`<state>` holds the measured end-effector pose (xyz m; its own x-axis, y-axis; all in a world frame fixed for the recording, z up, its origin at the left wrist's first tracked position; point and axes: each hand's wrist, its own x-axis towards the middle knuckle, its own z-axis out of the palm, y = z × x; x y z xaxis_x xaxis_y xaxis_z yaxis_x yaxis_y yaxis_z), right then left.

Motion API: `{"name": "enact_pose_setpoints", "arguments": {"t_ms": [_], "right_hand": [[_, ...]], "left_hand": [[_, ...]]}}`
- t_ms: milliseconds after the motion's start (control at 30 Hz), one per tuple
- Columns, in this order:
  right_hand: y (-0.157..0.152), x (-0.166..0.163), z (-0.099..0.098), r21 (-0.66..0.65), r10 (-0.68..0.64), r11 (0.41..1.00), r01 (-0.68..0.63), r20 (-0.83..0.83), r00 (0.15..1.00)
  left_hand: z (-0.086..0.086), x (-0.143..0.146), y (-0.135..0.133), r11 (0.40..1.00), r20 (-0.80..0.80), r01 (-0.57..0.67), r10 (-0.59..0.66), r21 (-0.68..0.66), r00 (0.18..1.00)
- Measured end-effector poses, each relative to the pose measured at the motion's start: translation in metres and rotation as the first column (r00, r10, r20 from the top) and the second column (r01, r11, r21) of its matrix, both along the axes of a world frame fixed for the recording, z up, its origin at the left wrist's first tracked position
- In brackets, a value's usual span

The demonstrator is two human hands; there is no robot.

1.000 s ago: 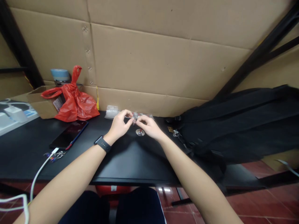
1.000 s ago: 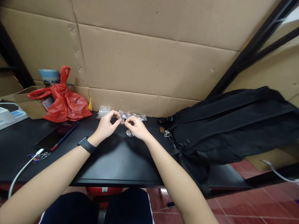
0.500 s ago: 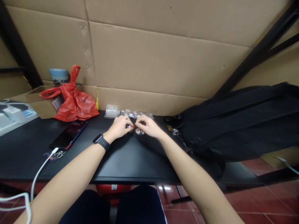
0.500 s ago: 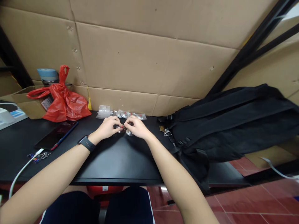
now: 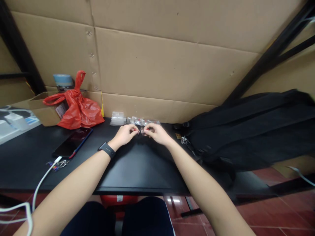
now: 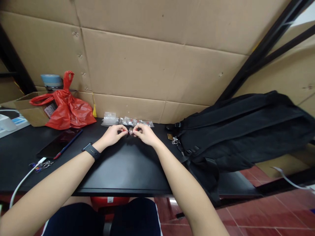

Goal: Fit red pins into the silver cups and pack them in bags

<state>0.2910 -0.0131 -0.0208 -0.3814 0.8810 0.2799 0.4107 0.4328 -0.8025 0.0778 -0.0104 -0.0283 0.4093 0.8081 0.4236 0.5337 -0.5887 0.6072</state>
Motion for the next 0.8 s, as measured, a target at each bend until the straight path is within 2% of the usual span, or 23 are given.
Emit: {"name": "enact_pose_setpoints", "arguments": {"t_ms": [133,267,367,500,600,667,733,800], "right_hand": [[-0.001,-0.007,-0.006,-0.126,0.004,0.991,-0.034,-0.234,0.972],[-0.006,-0.007,-0.001,-0.213,-0.008,0.975,-0.065,-0.326,0.945],[-0.009,-0.008,0.002,-0.25,-0.012,0.964,-0.086,-0.367,0.93],[-0.01,-0.01,0.001,-0.27,0.004,0.957,-0.103,-0.343,0.939],[-0.008,-0.009,-0.001,-0.2,0.029,0.975,-0.098,-0.322,0.946],[-0.006,-0.007,-0.003,-0.164,0.027,0.983,-0.081,-0.305,0.952],[-0.003,-0.004,-0.005,-0.148,0.005,0.988,-0.049,-0.285,0.959],[-0.001,-0.002,-0.006,-0.141,-0.02,0.99,-0.019,-0.266,0.964]], "left_hand": [[-0.006,0.009,-0.001,0.997,0.174,0.015,-0.001,-0.079,0.985],[-0.012,0.014,0.001,0.991,0.286,0.002,0.038,-0.136,0.957],[-0.015,0.013,0.003,0.987,0.296,-0.005,0.053,-0.159,0.954],[-0.014,0.012,0.004,0.985,0.246,-0.035,0.077,-0.168,0.966],[-0.006,0.009,0.001,0.994,0.117,-0.034,0.046,-0.102,0.992],[0.001,0.003,-0.001,0.995,-0.093,-0.101,0.101,0.005,0.991],[0.006,-0.009,-0.001,0.96,-0.325,-0.251,0.278,0.123,0.904],[0.007,-0.024,0.004,0.901,-0.479,-0.391,0.432,0.188,0.765]]}}
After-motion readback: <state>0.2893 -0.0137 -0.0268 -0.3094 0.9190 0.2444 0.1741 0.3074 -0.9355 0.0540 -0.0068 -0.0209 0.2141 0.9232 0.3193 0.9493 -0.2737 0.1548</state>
